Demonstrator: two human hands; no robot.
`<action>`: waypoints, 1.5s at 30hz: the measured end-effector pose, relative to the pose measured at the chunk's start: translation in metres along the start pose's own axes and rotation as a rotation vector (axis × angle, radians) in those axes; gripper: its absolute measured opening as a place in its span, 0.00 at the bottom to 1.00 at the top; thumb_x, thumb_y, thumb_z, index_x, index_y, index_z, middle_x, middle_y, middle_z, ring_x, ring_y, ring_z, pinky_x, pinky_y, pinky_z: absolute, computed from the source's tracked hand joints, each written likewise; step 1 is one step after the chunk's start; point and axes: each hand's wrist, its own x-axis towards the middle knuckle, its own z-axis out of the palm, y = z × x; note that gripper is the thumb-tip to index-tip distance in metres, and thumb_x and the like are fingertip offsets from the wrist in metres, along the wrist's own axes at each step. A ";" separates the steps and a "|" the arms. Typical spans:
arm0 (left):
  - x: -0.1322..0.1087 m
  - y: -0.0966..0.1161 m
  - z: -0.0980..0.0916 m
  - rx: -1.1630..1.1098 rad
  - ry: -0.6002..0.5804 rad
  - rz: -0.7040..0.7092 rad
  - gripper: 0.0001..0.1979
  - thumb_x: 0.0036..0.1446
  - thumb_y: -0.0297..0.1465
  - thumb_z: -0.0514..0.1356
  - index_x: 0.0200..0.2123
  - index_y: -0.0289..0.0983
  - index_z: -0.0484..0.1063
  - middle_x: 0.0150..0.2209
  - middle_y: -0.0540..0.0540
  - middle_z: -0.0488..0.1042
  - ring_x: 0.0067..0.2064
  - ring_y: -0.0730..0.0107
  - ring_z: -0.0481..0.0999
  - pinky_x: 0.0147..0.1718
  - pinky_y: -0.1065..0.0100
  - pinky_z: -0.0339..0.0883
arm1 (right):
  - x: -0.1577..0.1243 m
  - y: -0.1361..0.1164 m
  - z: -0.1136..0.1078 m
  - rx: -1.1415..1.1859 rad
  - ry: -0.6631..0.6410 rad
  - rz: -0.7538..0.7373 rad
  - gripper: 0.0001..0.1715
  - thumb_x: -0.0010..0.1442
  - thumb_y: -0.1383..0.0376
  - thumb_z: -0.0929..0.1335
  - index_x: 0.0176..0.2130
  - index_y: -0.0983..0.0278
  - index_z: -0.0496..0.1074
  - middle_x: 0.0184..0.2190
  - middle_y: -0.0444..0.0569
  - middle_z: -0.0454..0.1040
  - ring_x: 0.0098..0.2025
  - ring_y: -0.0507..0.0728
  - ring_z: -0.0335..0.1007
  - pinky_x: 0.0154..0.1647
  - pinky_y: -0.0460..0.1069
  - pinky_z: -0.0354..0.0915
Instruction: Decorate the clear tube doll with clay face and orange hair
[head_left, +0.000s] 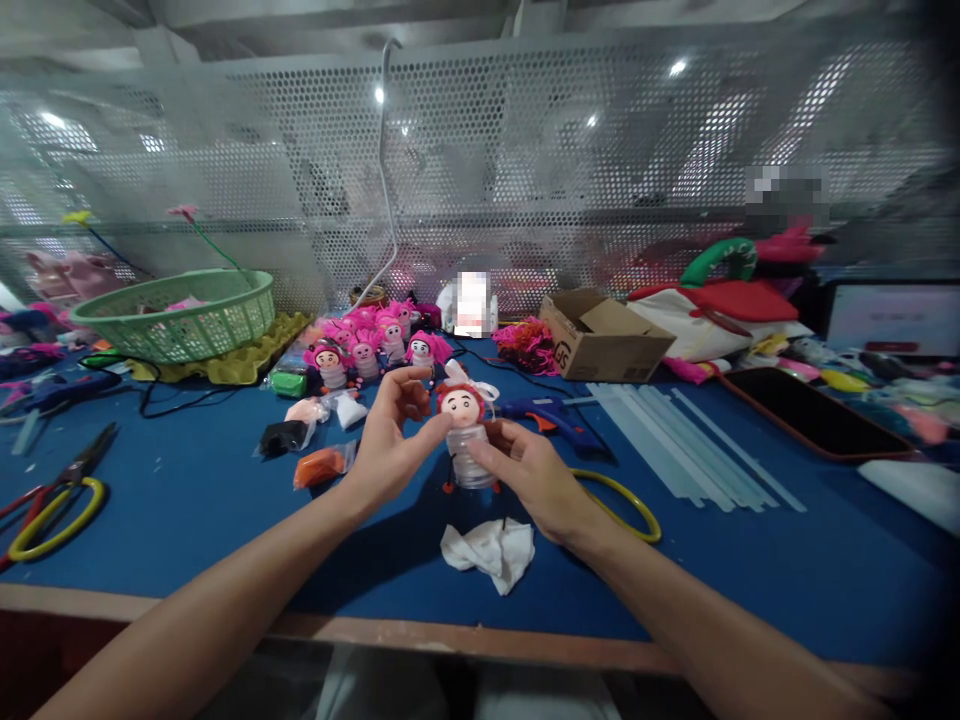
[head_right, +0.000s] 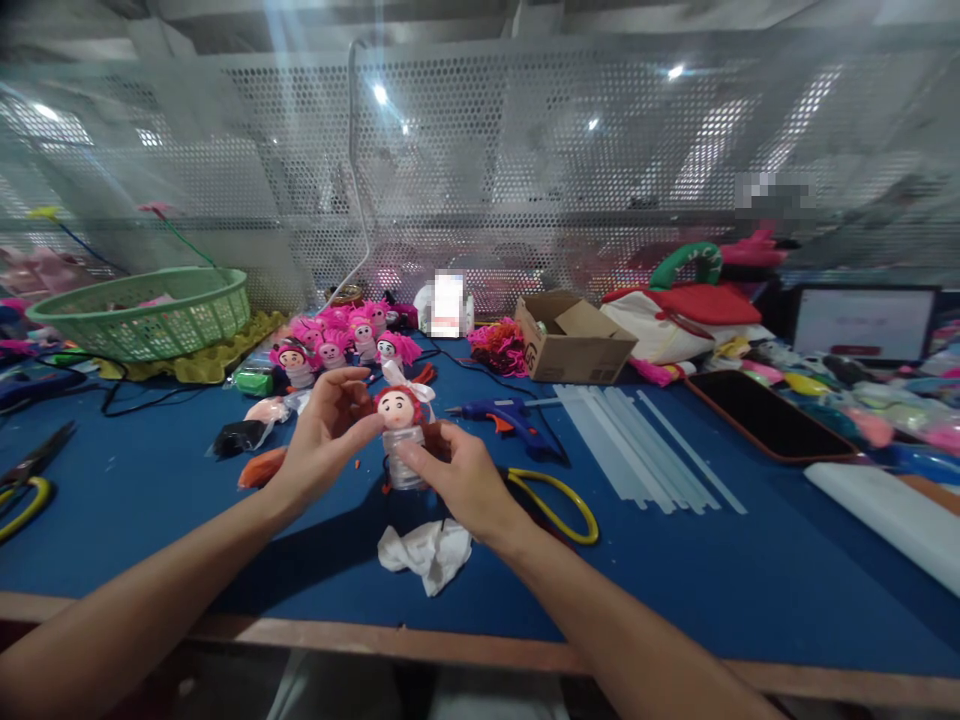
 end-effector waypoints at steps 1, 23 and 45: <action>0.000 0.000 0.000 -0.015 -0.006 -0.012 0.20 0.45 0.31 0.60 0.43 0.38 0.59 0.32 0.50 0.61 0.33 0.75 0.63 0.33 0.70 0.59 | 0.000 0.000 0.000 -0.006 0.006 -0.006 0.21 0.48 0.56 0.68 0.38 0.68 0.68 0.32 0.48 0.73 0.31 0.53 0.67 0.31 0.47 0.63; -0.005 0.004 0.009 0.003 0.003 -0.017 0.22 0.45 0.30 0.61 0.44 0.37 0.59 0.38 0.46 0.66 0.37 0.73 0.67 0.35 0.70 0.62 | 0.000 0.004 0.003 -0.067 -0.009 -0.103 0.21 0.49 0.57 0.68 0.41 0.66 0.66 0.35 0.51 0.72 0.38 0.57 0.68 0.41 0.52 0.63; 0.000 0.000 0.003 -0.048 -0.045 -0.032 0.25 0.45 0.31 0.62 0.47 0.37 0.57 0.36 0.47 0.66 0.37 0.72 0.67 0.36 0.70 0.62 | 0.004 0.007 0.000 -0.006 -0.010 -0.088 0.20 0.49 0.58 0.68 0.39 0.66 0.67 0.36 0.50 0.73 0.38 0.56 0.68 0.42 0.51 0.63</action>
